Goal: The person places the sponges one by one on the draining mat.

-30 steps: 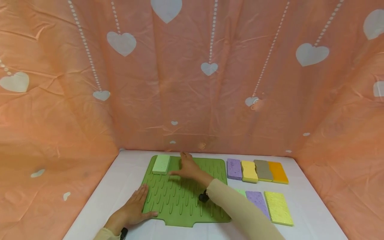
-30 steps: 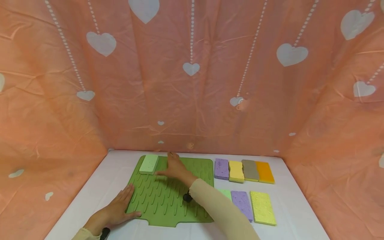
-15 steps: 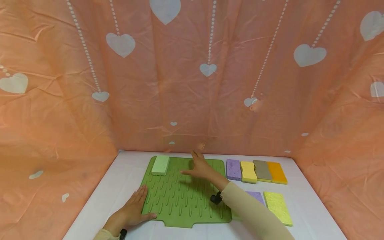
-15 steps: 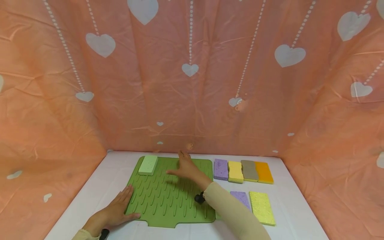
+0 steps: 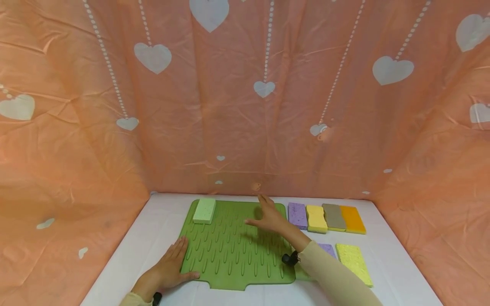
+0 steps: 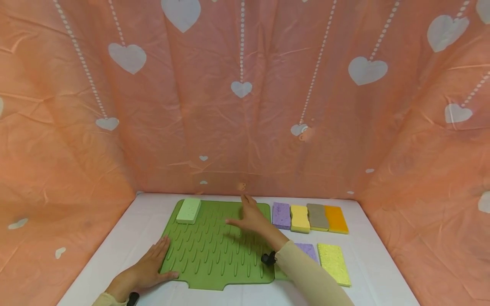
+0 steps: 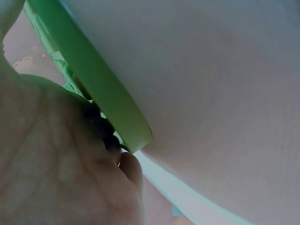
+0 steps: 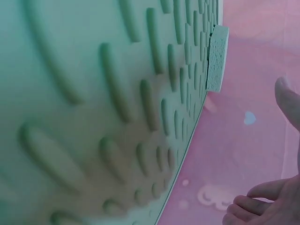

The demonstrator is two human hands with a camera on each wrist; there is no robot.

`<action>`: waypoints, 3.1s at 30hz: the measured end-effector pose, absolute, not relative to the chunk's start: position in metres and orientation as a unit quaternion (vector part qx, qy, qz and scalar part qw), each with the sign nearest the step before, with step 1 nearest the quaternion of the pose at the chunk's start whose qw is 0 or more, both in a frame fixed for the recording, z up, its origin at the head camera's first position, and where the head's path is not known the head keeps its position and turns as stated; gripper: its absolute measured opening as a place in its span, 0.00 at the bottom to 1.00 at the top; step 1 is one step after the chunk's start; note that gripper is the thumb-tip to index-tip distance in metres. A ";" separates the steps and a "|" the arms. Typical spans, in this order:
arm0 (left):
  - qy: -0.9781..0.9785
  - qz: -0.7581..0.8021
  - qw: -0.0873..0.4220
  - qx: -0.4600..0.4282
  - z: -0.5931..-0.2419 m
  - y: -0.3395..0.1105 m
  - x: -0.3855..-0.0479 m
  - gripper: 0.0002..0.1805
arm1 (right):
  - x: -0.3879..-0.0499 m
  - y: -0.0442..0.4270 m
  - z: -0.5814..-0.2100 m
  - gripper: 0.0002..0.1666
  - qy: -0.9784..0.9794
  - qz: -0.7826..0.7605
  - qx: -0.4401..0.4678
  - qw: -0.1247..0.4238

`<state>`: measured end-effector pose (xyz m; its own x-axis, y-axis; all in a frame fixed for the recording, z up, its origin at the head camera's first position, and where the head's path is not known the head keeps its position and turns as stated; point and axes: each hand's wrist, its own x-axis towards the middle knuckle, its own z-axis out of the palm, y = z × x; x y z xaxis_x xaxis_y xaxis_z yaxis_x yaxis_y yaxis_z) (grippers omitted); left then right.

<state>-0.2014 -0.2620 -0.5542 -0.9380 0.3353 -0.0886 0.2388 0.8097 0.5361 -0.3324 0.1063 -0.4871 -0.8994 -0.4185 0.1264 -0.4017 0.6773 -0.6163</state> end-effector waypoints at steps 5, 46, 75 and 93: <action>0.951 0.254 0.070 0.161 -0.560 -0.263 -0.203 0.72 | -0.324 0.124 -0.485 0.73 0.915 -0.342 -0.214 0.019; 0.950 0.262 0.086 0.148 -0.558 -0.259 -0.206 0.79 | -0.253 0.251 -0.511 0.71 0.934 -0.329 -0.140 -0.002; 0.956 0.245 0.070 0.149 -0.558 -0.259 -0.205 0.78 | -0.216 0.321 -0.508 0.66 0.947 -0.292 -0.132 -0.022; 0.956 0.246 0.074 0.143 -0.557 -0.258 -0.203 0.78 | -0.206 0.372 -0.524 0.67 0.958 -0.256 -0.132 -0.003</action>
<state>-0.2027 -0.2577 -0.5568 -0.9483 0.3094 -0.0714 0.2366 0.8384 0.4911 -0.2056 0.3723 -0.5239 -0.9650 -0.2516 0.0743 -0.2551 0.8339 -0.4894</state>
